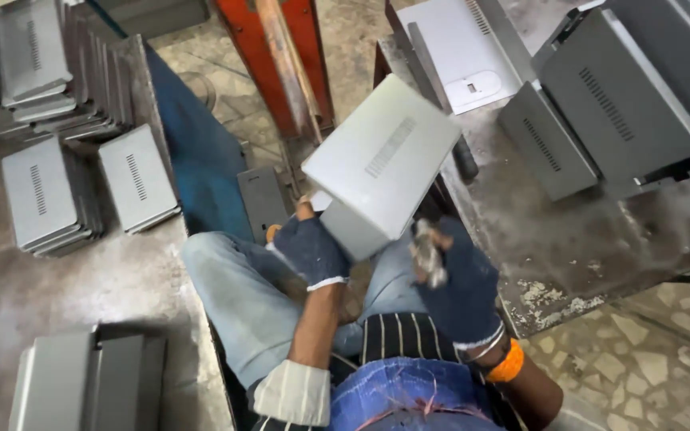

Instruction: The person sits on the floor and repeatedly bends the edges of rectangular metal boxes using a vertical press and a hammer. They pick up each box, position it under the press, apply pressure, and then tap the edges with a hammer before placing the finished box aside.

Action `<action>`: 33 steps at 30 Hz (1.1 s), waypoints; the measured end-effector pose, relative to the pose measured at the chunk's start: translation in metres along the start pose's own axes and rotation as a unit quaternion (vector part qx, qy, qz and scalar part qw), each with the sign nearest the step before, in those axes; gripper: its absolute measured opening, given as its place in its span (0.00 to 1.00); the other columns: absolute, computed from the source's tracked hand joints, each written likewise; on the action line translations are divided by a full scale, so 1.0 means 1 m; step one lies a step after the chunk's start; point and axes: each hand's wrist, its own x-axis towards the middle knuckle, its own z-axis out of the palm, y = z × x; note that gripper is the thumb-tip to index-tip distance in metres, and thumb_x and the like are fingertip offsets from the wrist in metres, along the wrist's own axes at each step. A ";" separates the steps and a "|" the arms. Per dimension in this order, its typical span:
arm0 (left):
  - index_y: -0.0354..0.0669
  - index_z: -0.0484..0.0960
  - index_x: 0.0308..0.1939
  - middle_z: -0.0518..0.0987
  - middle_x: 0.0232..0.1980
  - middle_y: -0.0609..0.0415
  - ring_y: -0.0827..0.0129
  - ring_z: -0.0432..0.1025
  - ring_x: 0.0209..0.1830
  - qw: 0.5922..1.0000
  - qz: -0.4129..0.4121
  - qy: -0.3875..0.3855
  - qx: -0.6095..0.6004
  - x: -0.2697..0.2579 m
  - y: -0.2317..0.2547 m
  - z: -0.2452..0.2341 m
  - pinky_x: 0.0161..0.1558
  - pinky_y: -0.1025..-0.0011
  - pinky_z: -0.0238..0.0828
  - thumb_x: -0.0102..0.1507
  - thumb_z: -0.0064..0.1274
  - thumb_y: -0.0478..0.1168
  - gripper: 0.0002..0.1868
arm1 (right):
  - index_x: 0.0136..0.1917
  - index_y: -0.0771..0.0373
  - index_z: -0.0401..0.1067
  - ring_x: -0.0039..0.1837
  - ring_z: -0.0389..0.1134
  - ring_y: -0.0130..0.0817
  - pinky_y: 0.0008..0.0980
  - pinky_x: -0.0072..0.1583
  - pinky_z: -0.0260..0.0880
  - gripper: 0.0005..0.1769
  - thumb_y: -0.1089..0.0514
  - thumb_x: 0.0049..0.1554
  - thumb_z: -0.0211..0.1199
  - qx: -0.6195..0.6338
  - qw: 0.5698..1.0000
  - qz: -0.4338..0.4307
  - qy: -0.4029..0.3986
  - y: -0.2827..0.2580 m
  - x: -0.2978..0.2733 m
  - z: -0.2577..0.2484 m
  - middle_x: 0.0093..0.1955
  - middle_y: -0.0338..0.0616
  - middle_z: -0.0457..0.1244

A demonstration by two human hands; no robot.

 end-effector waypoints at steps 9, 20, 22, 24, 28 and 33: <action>0.24 0.79 0.21 0.68 0.14 0.43 0.60 0.59 0.16 0.994 -0.039 -0.014 0.102 0.020 0.026 -0.040 0.27 0.58 0.55 0.69 0.54 0.53 0.33 | 0.60 0.67 0.67 0.45 0.73 0.47 0.41 0.44 0.72 0.21 0.54 0.57 0.64 0.089 0.924 0.340 -0.148 0.361 0.103 0.133 0.47 0.58 0.69; 0.36 0.82 0.19 0.72 0.18 0.39 0.47 0.68 0.16 0.958 0.146 -0.085 0.234 0.055 0.060 -0.052 0.25 0.53 0.58 0.68 0.49 0.55 0.30 | 0.63 0.64 0.70 0.58 0.70 0.54 0.47 0.58 0.69 0.31 0.54 0.48 0.70 -0.048 0.970 0.146 -0.191 0.313 0.158 0.150 0.56 0.57 0.68; 0.38 0.82 0.19 0.73 0.19 0.40 0.45 0.69 0.18 0.949 0.167 -0.096 0.250 0.072 0.073 -0.052 0.26 0.52 0.60 0.69 0.48 0.54 0.30 | 0.59 0.63 0.74 0.60 0.70 0.54 0.47 0.61 0.69 0.24 0.53 0.51 0.70 -0.118 0.964 0.147 -0.186 0.261 0.145 0.139 0.57 0.56 0.69; 0.40 0.84 0.19 0.76 0.20 0.41 0.45 0.71 0.20 0.927 0.234 -0.157 0.247 0.092 0.086 -0.049 0.28 0.52 0.64 0.68 0.48 0.55 0.29 | 0.65 0.62 0.73 0.58 0.70 0.48 0.42 0.61 0.70 0.26 0.51 0.56 0.68 0.081 0.982 0.160 -0.059 0.214 0.131 0.135 0.60 0.51 0.69; 0.42 0.86 0.20 0.78 0.22 0.40 0.44 0.74 0.24 0.892 0.276 -0.178 0.311 0.135 0.120 -0.036 0.29 0.50 0.66 0.64 0.51 0.53 0.24 | 0.73 0.60 0.69 0.74 0.65 0.36 0.37 0.75 0.61 0.27 0.52 0.62 0.63 0.303 0.937 0.038 -0.171 0.072 0.144 0.081 0.70 0.43 0.66; 0.40 0.87 0.25 0.81 0.28 0.38 0.44 0.77 0.28 0.834 0.305 -0.270 0.371 0.179 0.140 -0.027 0.37 0.52 0.75 0.57 0.56 0.50 0.17 | 0.82 0.64 0.56 0.86 0.50 0.36 0.36 0.82 0.47 0.49 0.43 0.56 0.70 0.430 0.869 -0.019 -0.246 0.013 0.161 0.083 0.84 0.46 0.53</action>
